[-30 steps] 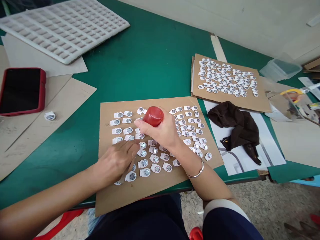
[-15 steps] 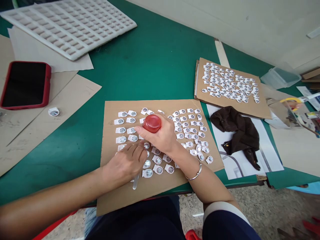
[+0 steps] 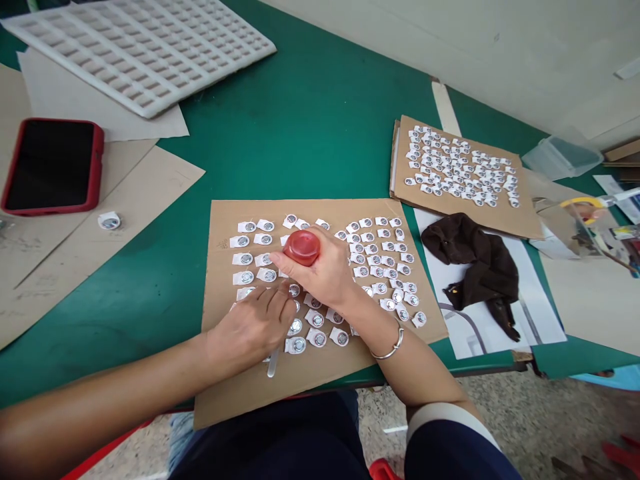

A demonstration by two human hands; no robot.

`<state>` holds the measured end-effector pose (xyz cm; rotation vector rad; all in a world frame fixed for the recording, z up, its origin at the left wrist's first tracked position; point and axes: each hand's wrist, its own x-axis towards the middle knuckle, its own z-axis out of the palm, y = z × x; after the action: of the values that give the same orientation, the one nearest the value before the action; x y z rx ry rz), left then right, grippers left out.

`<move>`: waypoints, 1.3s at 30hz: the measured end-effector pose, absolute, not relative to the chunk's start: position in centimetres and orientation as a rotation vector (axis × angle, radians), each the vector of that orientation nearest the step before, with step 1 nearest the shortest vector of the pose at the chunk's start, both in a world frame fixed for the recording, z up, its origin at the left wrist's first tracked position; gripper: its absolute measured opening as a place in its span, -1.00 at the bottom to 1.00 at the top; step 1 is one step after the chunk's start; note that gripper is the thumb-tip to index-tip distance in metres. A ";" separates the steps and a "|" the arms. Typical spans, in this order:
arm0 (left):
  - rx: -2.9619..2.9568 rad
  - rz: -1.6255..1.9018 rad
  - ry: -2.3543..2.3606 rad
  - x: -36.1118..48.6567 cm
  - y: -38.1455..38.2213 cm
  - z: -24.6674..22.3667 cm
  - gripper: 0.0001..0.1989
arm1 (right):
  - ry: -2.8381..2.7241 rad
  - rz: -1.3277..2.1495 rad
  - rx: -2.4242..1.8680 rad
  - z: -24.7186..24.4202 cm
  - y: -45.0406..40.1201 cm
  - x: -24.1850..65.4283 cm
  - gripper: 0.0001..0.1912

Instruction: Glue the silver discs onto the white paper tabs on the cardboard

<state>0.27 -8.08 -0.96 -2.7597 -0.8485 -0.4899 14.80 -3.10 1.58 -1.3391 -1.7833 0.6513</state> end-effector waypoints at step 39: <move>-2.772 -0.462 -0.813 0.2 -8.1 -1.0 -0.84 | -1.748 0.622 -1.313 1.1 -2.9 15.0 -0.77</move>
<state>0.23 -8.08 -0.97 -2.7722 -0.8126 -0.4622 14.97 -2.88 1.07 -1.3127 -1.7481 0.6223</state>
